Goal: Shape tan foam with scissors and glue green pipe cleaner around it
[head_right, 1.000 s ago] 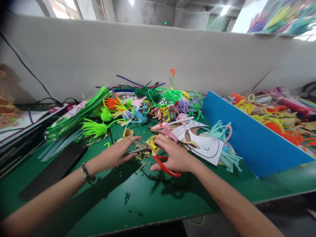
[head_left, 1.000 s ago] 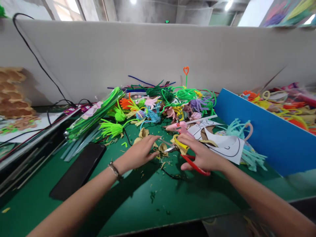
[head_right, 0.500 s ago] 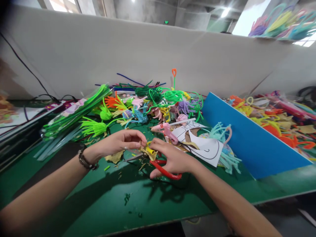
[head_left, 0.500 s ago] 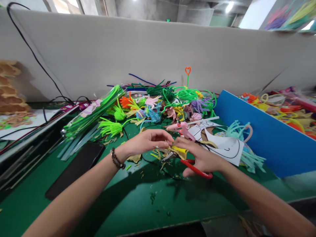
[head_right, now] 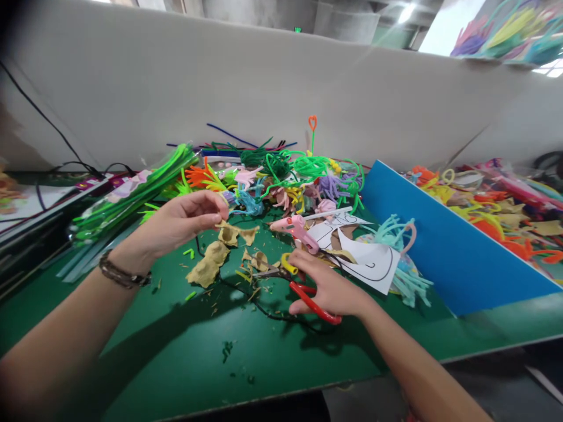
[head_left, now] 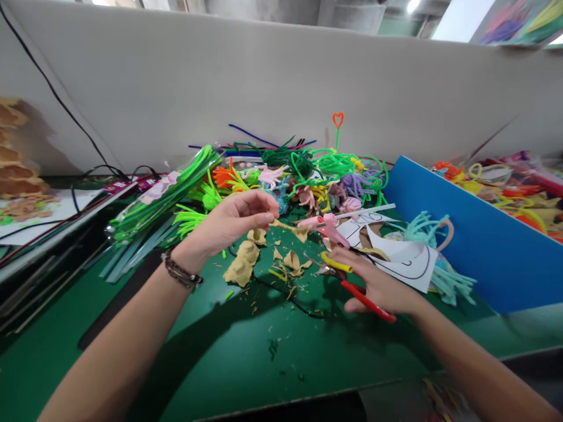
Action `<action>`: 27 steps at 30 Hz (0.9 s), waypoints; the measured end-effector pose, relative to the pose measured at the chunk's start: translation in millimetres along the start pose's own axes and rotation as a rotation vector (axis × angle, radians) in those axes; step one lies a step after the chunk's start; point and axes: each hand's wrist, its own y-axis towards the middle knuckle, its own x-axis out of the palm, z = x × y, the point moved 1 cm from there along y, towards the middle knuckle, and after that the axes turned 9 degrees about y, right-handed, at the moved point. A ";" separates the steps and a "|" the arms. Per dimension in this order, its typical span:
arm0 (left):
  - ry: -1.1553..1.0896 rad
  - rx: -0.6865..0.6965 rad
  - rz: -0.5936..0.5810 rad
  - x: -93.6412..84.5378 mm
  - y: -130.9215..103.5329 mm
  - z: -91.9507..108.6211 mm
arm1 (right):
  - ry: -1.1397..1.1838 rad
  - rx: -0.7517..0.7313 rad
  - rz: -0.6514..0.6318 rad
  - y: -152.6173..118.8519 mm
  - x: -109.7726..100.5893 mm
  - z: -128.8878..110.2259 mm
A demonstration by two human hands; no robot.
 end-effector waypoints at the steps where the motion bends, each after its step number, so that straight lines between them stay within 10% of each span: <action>1: 0.033 -0.030 -0.041 1.1 -1.5 -2.5 | 0.007 0.018 0.014 -2.5 0.3 3.9; 8: 0.248 -0.183 -0.313 26.4 -10.4 -41.9 | 0.164 0.047 0.130 -10.9 -0.4 16.3; 18: 1.069 0.110 -0.377 33.5 -9.7 -73.2 | 0.161 0.018 0.191 -12.0 4.8 18.6; 27: 1.089 0.154 -0.477 30.1 -7.2 -72.0 | 0.292 -0.003 0.178 -5.4 -0.5 12.4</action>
